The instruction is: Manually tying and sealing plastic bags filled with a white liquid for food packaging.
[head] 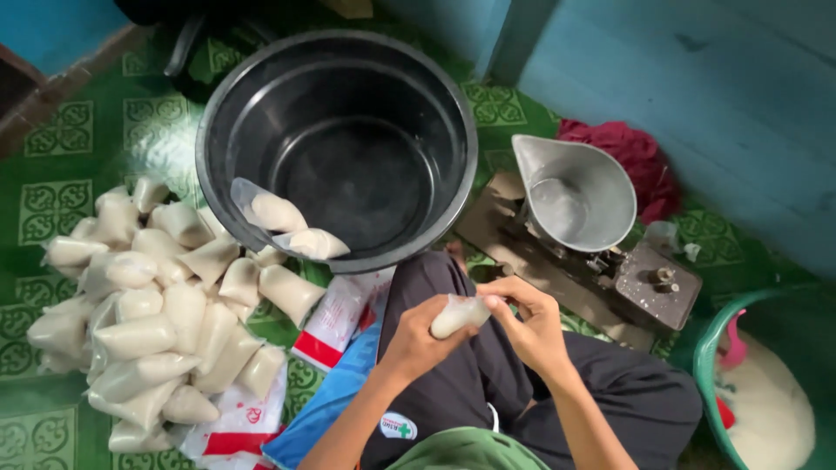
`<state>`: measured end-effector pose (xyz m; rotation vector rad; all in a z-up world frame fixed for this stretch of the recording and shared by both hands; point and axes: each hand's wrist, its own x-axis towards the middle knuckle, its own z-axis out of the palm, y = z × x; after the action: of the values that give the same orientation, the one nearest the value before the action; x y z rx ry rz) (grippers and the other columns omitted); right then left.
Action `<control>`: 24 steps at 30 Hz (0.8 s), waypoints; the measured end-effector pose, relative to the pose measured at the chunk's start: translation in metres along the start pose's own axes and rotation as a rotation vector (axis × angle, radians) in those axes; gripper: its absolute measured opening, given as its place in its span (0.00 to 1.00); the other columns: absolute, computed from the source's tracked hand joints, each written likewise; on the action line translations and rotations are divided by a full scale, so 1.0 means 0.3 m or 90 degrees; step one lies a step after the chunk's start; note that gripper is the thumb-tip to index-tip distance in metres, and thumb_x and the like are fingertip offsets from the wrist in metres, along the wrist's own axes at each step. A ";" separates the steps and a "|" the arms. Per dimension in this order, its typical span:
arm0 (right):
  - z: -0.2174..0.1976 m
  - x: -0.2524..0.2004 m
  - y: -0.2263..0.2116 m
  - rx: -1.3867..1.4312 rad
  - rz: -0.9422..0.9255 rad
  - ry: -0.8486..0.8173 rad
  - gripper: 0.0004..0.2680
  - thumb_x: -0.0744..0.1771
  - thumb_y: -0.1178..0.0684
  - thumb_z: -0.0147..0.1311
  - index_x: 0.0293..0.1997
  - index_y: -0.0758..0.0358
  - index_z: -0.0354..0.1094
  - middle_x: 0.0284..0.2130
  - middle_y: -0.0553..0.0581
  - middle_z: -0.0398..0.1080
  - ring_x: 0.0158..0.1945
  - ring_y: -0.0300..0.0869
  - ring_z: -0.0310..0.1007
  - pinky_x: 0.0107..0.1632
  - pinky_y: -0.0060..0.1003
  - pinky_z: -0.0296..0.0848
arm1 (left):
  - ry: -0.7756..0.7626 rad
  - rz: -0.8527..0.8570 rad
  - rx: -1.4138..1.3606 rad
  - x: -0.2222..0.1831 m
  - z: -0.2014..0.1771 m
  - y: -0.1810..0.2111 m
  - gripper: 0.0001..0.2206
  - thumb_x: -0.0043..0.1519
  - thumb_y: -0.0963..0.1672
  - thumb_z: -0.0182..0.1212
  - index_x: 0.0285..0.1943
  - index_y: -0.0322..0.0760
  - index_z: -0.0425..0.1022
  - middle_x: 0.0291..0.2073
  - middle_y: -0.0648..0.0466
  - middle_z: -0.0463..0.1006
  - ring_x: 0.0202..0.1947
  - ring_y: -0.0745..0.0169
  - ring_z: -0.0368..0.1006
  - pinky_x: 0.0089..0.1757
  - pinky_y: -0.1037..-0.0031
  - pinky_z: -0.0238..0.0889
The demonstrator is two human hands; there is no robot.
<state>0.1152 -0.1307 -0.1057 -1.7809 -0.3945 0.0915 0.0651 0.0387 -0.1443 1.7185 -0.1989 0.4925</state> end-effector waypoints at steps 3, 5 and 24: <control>0.043 -0.016 0.068 -0.046 -0.039 0.070 0.03 0.64 0.59 0.60 0.34 0.61 0.80 0.27 0.53 0.77 0.30 0.35 0.71 0.38 0.28 0.71 | -0.070 -0.028 -0.045 -0.018 -0.014 -0.061 0.16 0.53 0.45 0.73 0.46 0.36 0.77 0.42 0.50 0.82 0.47 0.47 0.77 0.49 0.63 0.69; 0.076 -0.021 0.084 -0.036 -0.046 0.078 0.02 0.64 0.59 0.60 0.33 0.61 0.79 0.26 0.53 0.76 0.30 0.36 0.72 0.38 0.28 0.71 | -0.093 -0.025 -0.032 -0.019 -0.030 -0.096 0.17 0.53 0.47 0.72 0.49 0.38 0.77 0.45 0.51 0.81 0.51 0.47 0.75 0.53 0.61 0.65; 0.105 -0.020 0.144 -0.103 -0.064 0.128 0.04 0.62 0.59 0.62 0.32 0.54 0.80 0.24 0.50 0.77 0.29 0.38 0.76 0.39 0.31 0.73 | 0.115 -0.076 0.090 0.001 -0.061 -0.059 0.05 0.50 0.38 0.72 0.30 0.41 0.82 0.24 0.59 0.79 0.25 0.62 0.76 0.35 0.76 0.71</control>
<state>0.1102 -0.1117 -0.1558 -1.9047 -0.3523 -0.1937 0.0684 0.0600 -0.1575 1.7999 0.0691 0.5816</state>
